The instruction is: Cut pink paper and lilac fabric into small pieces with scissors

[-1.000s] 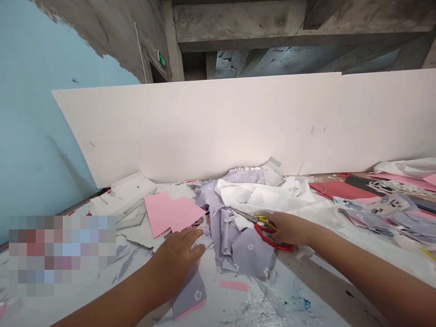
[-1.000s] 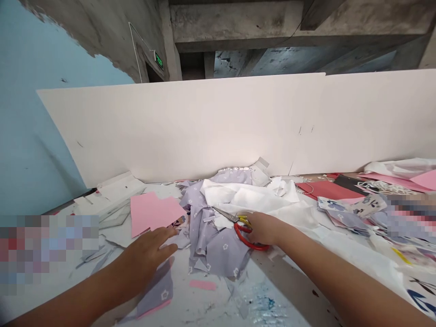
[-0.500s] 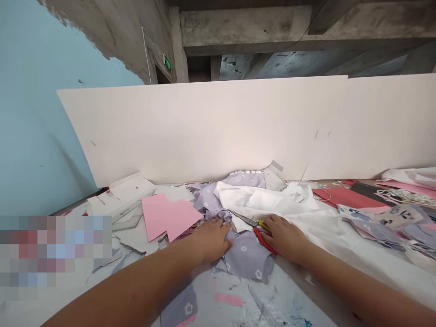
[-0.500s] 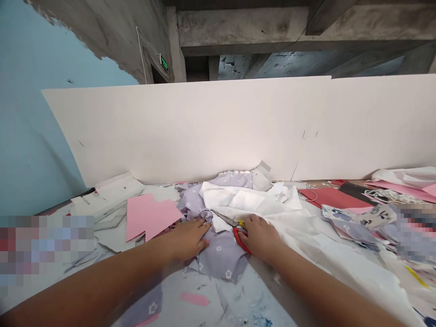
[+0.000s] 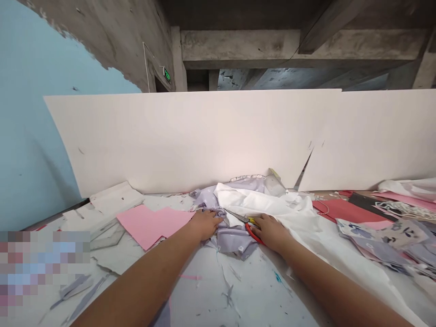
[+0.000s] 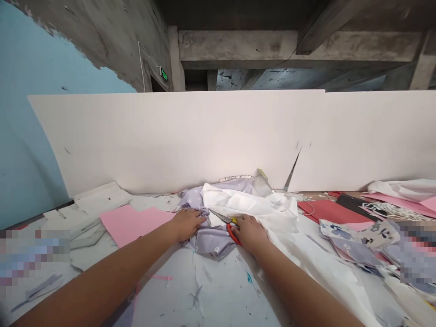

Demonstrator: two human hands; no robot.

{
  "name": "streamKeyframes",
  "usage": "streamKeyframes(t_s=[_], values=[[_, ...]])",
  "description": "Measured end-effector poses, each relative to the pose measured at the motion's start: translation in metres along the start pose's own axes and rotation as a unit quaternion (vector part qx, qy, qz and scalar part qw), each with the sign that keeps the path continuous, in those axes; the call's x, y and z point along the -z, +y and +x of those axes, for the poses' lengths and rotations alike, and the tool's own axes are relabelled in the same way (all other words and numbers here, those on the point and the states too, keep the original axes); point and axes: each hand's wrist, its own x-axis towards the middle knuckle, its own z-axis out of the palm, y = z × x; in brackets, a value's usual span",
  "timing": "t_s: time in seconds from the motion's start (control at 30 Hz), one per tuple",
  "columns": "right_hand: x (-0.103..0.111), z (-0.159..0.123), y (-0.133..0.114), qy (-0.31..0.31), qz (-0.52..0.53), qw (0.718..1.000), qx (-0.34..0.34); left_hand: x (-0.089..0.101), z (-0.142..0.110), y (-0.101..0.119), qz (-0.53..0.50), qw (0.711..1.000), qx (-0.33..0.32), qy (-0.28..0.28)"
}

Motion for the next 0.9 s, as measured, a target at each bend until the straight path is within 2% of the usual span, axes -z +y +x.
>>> streamKeyframes(t_s=[0.17, 0.33, 0.5, 0.67, 0.77, 0.9], values=[[-0.002, -0.003, -0.009, 0.032, 0.004, 0.999, -0.014, 0.011, -0.021, 0.026, -0.061, 0.995, 0.054, 0.052], [0.009, -0.004, -0.011, 0.05, 0.048, 0.996, -0.053, 0.009, -0.033, 0.034, -0.163, 0.979, 0.123, 0.003], [0.022, -0.008, -0.006, 0.018, 0.135, 0.987, -0.083, 0.004, -0.03, 0.027, -0.266, 0.954, 0.135, -0.018], [0.008, -0.014, -0.014, -0.027, 0.204, 0.974, -0.091, 0.01, -0.034, 0.014, -0.369, 0.917, 0.153, -0.005], [0.0, -0.016, -0.018, -0.039, 0.221, 0.969, -0.1, 0.017, -0.045, 0.005, -0.431, 0.886, 0.169, -0.015], [0.001, -0.017, -0.016, -0.046, 0.238, 0.965, -0.103, 0.025, -0.069, -0.007, -0.488, 0.85, 0.198, -0.008]])
